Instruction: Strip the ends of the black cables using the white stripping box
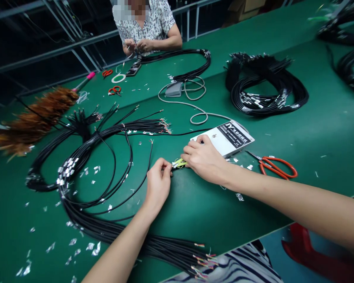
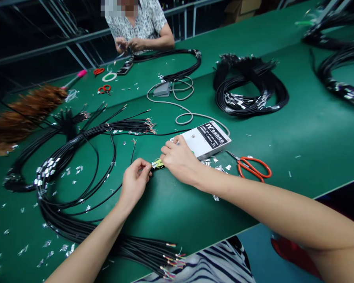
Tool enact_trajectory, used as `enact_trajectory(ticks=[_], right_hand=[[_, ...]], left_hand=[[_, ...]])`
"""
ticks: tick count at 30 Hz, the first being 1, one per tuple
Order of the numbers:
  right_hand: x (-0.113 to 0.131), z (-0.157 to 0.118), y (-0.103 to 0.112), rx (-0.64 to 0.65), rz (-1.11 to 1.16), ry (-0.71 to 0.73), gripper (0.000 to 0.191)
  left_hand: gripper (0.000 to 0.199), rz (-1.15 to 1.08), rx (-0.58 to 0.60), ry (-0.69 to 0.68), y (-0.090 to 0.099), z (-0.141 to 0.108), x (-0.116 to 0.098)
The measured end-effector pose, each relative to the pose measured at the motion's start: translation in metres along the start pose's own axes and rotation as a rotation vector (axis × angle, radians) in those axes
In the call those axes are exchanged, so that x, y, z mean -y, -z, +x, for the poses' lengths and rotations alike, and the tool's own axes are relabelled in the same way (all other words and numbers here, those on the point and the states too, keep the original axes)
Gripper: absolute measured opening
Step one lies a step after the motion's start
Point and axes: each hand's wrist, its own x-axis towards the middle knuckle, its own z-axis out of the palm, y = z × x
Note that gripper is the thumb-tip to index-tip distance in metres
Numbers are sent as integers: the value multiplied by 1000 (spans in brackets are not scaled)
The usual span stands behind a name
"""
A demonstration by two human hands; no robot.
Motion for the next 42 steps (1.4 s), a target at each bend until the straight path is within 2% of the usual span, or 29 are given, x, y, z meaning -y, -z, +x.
enact_trajectory(ticks=[5,6,9,12,13,17,23,28,31,36,38,40,42], right_hand=[[0,-4,6,-37,38,-6,3],[-2,-8,9,-73,68,-7,7],[-9,-31,17,-265,203,-76,18],[-13,-63,19,-499,311,-281,12],[-12,-73,18,-538,329,-329,11],[-2,-95,7,-519,324,-313,14],[4,-93,-5,-530,219,-332,17],[1,-92,-4,-565,240,-297,16],[7,-94,0,-588,290,-282,13],[27,-102,3,-558,419,-191,14],[34,-105,1,-523,483,-163,15],[40,-107,-2,-488,536,-148,15],[44,-108,-5,-459,581,-144,15]], left_hand=[[15,53,7,-23,1,0,1],[15,63,8,-27,2,0,1],[16,79,9,-35,3,0,1],[16,83,6,-47,3,-1,1],[16,84,6,-52,3,-1,1],[16,104,-3,-73,3,-1,-1],[16,159,-17,-89,9,-3,1],[15,123,-66,-78,16,-7,8],[14,84,-132,-79,36,5,8],[12,71,-429,-115,112,58,-16],[17,81,-477,-151,131,64,-27],[16,112,-424,-207,131,47,-33],[9,165,-228,-246,115,10,-32]])
